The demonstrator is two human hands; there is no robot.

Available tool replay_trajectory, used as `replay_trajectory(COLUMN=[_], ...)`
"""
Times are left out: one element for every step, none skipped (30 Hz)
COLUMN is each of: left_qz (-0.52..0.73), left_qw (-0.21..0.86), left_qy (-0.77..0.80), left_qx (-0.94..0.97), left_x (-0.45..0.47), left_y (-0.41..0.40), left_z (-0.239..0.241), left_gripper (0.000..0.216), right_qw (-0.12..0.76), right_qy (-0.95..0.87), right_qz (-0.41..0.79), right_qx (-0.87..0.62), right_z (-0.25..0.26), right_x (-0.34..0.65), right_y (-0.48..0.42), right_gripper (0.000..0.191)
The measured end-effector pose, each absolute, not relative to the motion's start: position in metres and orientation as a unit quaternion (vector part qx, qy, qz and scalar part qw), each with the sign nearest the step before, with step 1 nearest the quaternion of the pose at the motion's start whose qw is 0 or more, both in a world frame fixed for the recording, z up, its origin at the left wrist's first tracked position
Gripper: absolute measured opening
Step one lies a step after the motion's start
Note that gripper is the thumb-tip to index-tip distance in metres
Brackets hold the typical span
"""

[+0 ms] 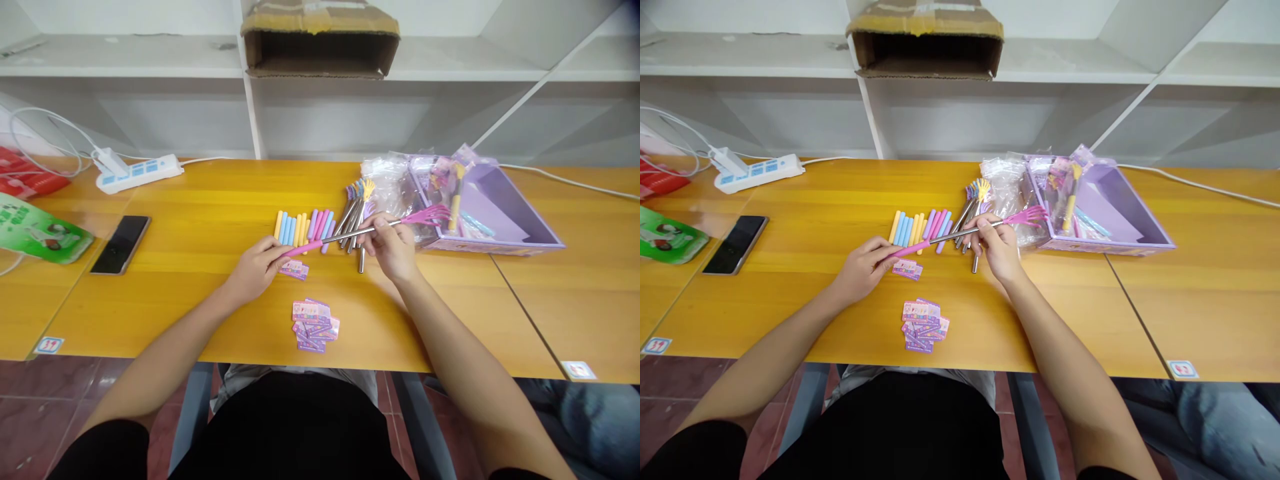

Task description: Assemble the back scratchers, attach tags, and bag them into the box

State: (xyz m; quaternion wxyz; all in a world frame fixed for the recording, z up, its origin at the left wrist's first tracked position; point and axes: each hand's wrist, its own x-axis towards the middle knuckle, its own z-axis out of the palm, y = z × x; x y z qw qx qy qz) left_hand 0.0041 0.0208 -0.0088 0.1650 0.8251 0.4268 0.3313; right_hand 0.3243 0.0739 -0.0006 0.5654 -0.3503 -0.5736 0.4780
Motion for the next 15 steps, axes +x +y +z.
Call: replay_trajectory(left_qz=[0.331,0.331,0.331,0.331,0.331,0.331,0.330,0.330,0.330,0.330,0.331,0.331,0.330,0.329,0.329], left_qw=[0.171,0.178,0.184,0.189,0.193,0.196,0.200,0.202,0.204,0.206,0.206,0.207,0.206,0.205,0.204], left_qy=[0.429,0.431,0.433,0.434,0.435,0.436,0.437,0.438,0.436,0.435,0.433,0.432,0.432,0.433,0.434], left_qx=[0.823,0.820,0.818,0.816,0.815,0.814,0.813,0.812,0.812,0.812,0.813,0.813,0.814,0.814,0.814], left_x=[0.0043,0.0044,0.0044,0.0043,0.0043,0.0043,0.0043,0.0045,0.0047,0.0049,0.0052,0.0054,0.0056,0.0058,0.0059], left_y=[0.0209,0.0212,0.0216,0.0220,0.0224,0.0228,0.0230,0.0230,0.0229,0.0226,0.0223,0.0219,0.0215,0.0211,0.0208], left_z=[-0.0084,-0.0082,-0.0082,-0.0086,-0.0092,-0.0101,-0.0110,-0.0121,-0.0130,-0.0138,-0.0145,-0.0149,-0.0153,-0.0154,-0.0155], left_gripper=[0.029,0.029,0.029,0.029,0.029,0.028,0.028,0.028,0.028,0.028,0.029,0.029,0.029,0.029,0.029], right_qw=[0.565,0.564,0.562,0.562,0.561,0.563,0.565,0.567,0.568,0.569,0.568,0.568,0.566,0.566,0.565], right_qy=[-0.572,-0.571,-0.570,-0.570,-0.571,-0.572,-0.573,-0.573,-0.573,-0.572,-0.571,-0.571,-0.571,-0.571,-0.573], right_qz=[0.482,0.486,0.489,0.491,0.491,0.489,0.487,0.485,0.483,0.482,0.481,0.480,0.480,0.480,0.481], right_qx=[-0.348,-0.346,-0.345,-0.344,-0.344,-0.342,-0.341,-0.340,-0.340,-0.343,-0.346,-0.349,-0.351,-0.351,-0.348], right_z=[-0.0007,-0.0008,-0.0011,-0.0014,-0.0018,-0.0022,-0.0025,-0.0028,-0.0031,-0.0034,-0.0036,-0.0037,-0.0039,-0.0040,-0.0042], right_x=[0.3242,0.3241,0.3239,0.3237,0.3234,0.3230,0.3227,0.3224,0.3221,0.3220,0.3221,0.3223,0.3227,0.3231,0.3234], right_y=[0.0742,0.0744,0.0745,0.0745,0.0744,0.0742,0.0739,0.0737,0.0736,0.0736,0.0737,0.0740,0.0743,0.0746,0.0748], right_gripper=[0.044,0.044,0.044,0.044,0.043,0.043,0.043,0.043,0.044,0.044,0.045,0.046,0.046,0.045,0.045])
